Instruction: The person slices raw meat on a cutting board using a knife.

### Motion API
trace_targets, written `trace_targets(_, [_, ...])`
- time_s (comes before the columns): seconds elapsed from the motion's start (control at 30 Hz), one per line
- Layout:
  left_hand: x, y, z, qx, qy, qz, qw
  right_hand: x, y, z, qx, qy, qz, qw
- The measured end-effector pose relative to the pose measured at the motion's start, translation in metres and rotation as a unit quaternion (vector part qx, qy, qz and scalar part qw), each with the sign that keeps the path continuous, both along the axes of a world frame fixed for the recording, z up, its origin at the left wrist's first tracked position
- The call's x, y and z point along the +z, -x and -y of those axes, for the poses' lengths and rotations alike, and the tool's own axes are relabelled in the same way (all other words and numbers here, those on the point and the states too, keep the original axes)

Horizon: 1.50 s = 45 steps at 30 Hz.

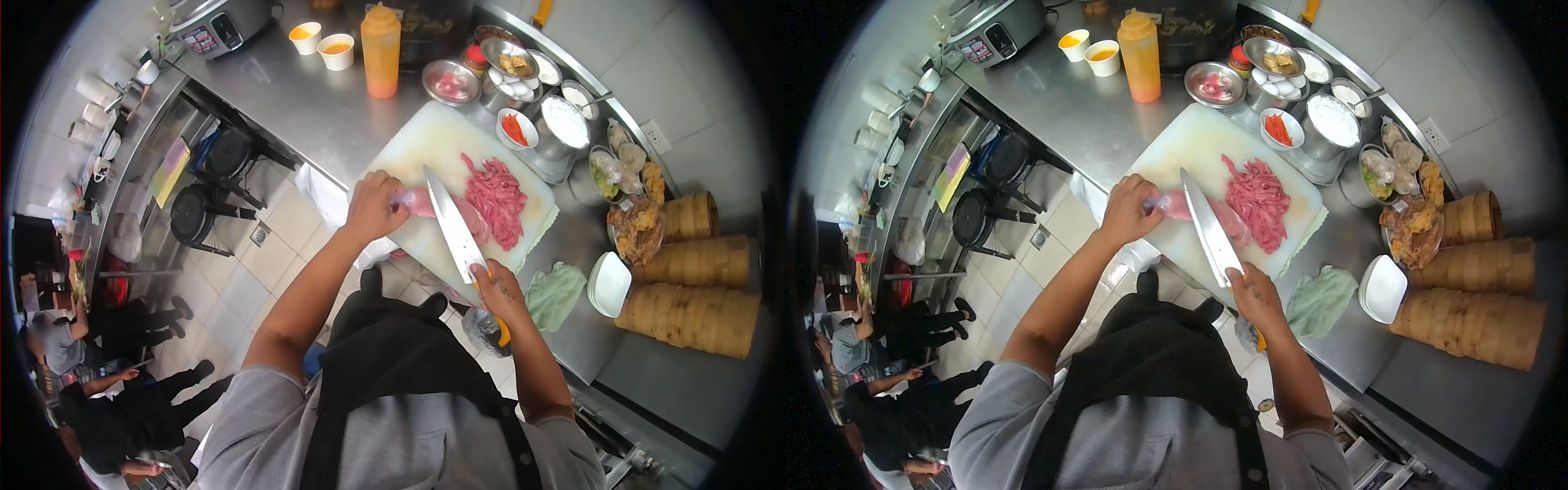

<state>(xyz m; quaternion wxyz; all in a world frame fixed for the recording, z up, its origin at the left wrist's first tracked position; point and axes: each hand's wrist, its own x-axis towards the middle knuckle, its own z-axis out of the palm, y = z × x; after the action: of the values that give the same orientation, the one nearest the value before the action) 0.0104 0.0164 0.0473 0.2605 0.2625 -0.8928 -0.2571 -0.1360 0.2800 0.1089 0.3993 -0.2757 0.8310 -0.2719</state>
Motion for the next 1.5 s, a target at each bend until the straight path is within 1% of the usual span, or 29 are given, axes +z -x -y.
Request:
trace_targets(0.03, [-0.003,0.002,0.001,-0.021,-0.025,0.0,0.999,0.005,-0.002,-0.004,-0.008,-0.039,0.024,0.999])
trace_targets(0.07, [-0.004,0.004,0.002,-0.043,-0.049,-0.001,0.998,0.0,-0.003,-0.01,-0.008,-0.038,0.024,0.999])
trace_targets(0.13, [-0.003,0.003,-0.003,-0.029,-0.056,0.011,0.998,-0.011,-0.003,-0.016,0.017,-0.011,-0.027,0.999])
trace_targets(0.17, [-0.003,0.004,-0.006,-0.015,-0.066,0.024,0.997,-0.017,0.0,-0.014,0.015,-0.011,-0.027,0.999])
trace_targets(0.23, [-0.006,0.002,-0.01,-0.027,-0.051,0.013,0.998,-0.019,0.0,0.003,0.022,0.031,0.0,0.999])
trace_targets(0.27, [-0.007,0.002,-0.011,-0.039,-0.032,0.0,0.999,-0.023,0.0,0.016,0.024,0.031,0.0,0.999])
trace_targets(0.33, [-0.01,0.001,-0.012,-0.046,-0.031,-0.015,0.998,-0.031,0.002,0.047,-0.008,0.079,0.053,0.995])
trace_targets(0.37, [-0.012,0.001,-0.012,-0.054,-0.03,-0.03,0.998,-0.033,0.007,0.064,-0.006,0.08,0.052,0.995])
trace_targets(0.43, [-0.013,0.002,-0.012,-0.049,-0.02,-0.037,0.998,-0.033,0.013,0.086,0.012,0.024,0.071,0.997])
trace_targets(0.5, [-0.012,0.001,-0.012,-0.045,-0.009,-0.045,0.998,-0.021,0.015,0.086,0.018,0.005,0.064,0.998])
trace_targets(0.53, [-0.011,0.001,-0.013,-0.024,-0.032,-0.046,0.998,-0.016,0.016,0.086,0.023,-0.015,0.057,0.998])
trace_targets(0.57, [-0.009,0.002,-0.013,-0.004,-0.055,-0.047,0.997,-0.019,0.018,0.077,0.022,-0.014,0.055,0.998])
trace_targets(0.63, [-0.012,0.005,-0.009,-0.004,-0.065,-0.046,0.997,-0.029,0.021,0.042,0.055,0.017,0.068,0.996])
trace_targets(0.67, [-0.013,0.005,-0.006,-0.001,-0.075,-0.043,0.996,-0.025,0.018,0.029,0.058,0.016,0.067,0.996])
trace_targets(0.73, [-0.015,0.005,-0.004,-0.002,-0.076,-0.042,0.996,-0.014,0.013,0.014,0.0,-0.035,0.134,0.99])
trace_targets(0.77, [-0.017,0.004,-0.005,-0.008,-0.078,-0.038,0.996,-0.017,0.011,0.017,0.002,-0.036,0.136,0.99])
trace_targets(0.83, [-0.018,0.003,-0.006,-0.018,-0.073,-0.039,0.996,-0.03,0.003,0.028,-0.018,0.013,0.126,0.992])
trace_targets(0.9, [-0.017,0.002,-0.009,-0.031,-0.066,-0.041,0.997,-0.043,0.008,0.057,0.014,0.056,0.142,0.988])
trace_targets(1.0, [-0.013,0.001,-0.011,-0.031,-0.06,-0.032,0.997,-0.035,0.02,0.095,0.004,0.03,0.156,0.987])
trace_targets(1.03, [-0.012,0.0,-0.012,-0.029,-0.049,-0.014,0.998,-0.034,0.023,0.09,0.0,0.035,0.155,0.987])
trace_targets(1.07, [-0.01,0.001,-0.012,-0.028,-0.039,0.003,0.999,-0.034,0.029,0.079,0.018,0.036,0.128,0.991])
trace_targets(1.13, [0.003,0.009,-0.012,-0.04,-0.007,-0.019,0.999,-0.031,0.036,0.056,0.036,0.039,0.094,0.994])
trace_targets(1.2, [0.008,0.015,-0.011,-0.045,0.017,-0.035,0.998,-0.024,0.031,0.025,-0.082,0.042,0.011,0.996])
trace_targets(1.27, [0.011,0.028,0.001,-0.207,0.001,0.062,0.976,-0.013,0.036,0.001,-0.097,0.036,0.032,0.994])
trace_targets(1.3, [0.015,0.032,0.005,-0.205,0.004,0.062,0.977,-0.009,0.039,-0.005,-0.114,0.034,0.05,0.992])
trace_targets(1.37, [0.024,0.038,0.011,-0.244,-0.007,0.153,0.958,-0.011,0.04,-0.015,-0.115,0.034,0.047,0.992])
trace_targets(1.4, [0.026,0.039,0.011,-0.245,-0.005,0.156,0.957,-0.012,0.039,-0.019,-0.117,0.03,0.044,0.992])
trace_targets(1.47, [0.029,0.039,0.011,-0.235,-0.032,0.224,0.945,-0.016,0.032,-0.022,-0.115,0.04,0.045,0.992])
trace_targets(1.5, [0.031,0.037,0.013,-0.238,-0.029,0.227,0.944,-0.019,0.027,-0.022,-0.111,0.047,0.043,0.992])
